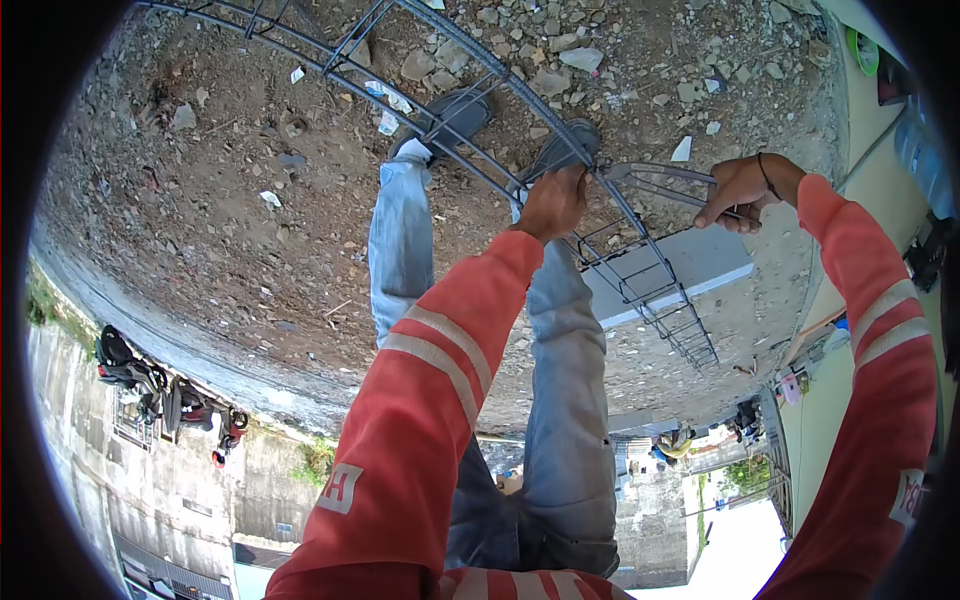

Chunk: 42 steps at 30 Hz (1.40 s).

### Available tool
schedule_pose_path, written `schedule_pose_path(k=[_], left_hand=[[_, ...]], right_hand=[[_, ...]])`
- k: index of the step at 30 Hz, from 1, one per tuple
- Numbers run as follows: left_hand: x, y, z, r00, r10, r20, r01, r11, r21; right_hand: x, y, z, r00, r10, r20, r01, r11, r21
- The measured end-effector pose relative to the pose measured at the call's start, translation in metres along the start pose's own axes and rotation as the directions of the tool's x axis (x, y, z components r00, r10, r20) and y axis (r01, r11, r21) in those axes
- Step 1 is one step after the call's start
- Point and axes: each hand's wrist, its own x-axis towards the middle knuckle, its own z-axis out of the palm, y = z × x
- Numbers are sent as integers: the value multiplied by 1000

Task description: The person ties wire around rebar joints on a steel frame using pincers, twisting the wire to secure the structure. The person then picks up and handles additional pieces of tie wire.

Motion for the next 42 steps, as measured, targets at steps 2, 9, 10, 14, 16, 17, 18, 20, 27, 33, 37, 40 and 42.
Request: schedule_pose_path(k=[2, 9, 10, 14, 16, 17, 18, 20, 27, 33, 37, 40, 42], left_hand=[[0, -5, 0, 1000, 10, -26, -10, 1000, 4], [3, -2, 3, 995, -95, 19, 94, 995, 44], [3, -3, 5, 998, -66, -12, 67, 996, 66], [0, 8, -3, 985, -157, 75, 155, 987, 42], [-1, 9, -3, 994, -88, -59, 94, 990, 106], [1, 8, -4, 996, -79, -49, 83, 991, 107], [2, 7, -6, 986, -4, -165, 41, 974, 223], [-1, 9, -6, 961, 85, -264, 9, 942, 335], [-19, 14, -11, 760, -527, 380, 650, 621, -438], [-25, 29, -33, 682, -552, 480, 728, 450, -517], [-24, 31, -47, 634, -590, 499, 771, 443, -457], [-24, 33, -53, 623, -555, 551, 782, 423, -458], [-19, 35, -55, 621, -533, 575, 784, 424, -453]], right_hand=[[-8, -14, 7, 991, 0, -136, -19, 990, -136], [3, 14, 44, 102, -875, -473, -551, 346, -759], [6, 13, 42, 100, -874, -475, -549, 350, -759], [9, -2, 19, 380, -655, -653, -405, 518, -754], [8, 2, 20, 519, -534, -667, -313, 607, -730], [13, 8, 23, 534, -520, -666, -257, 651, -714], [12, 8, 28, 552, -509, -660, -199, 689, -697], [4, 7, 24, 879, -182, -441, 34, 946, -323], [1, 25, 35, 973, -220, -73, 230, 954, 194], [12, 24, 88, 256, -689, -678, -314, 604, -732], [8, 11, 64, 269, -702, -660, -402, 541, -739], [1, 13, 40, 957, -146, -252, 135, 989, -61], [4, 23, 44, 974, -172, -148, 195, 968, 158]])
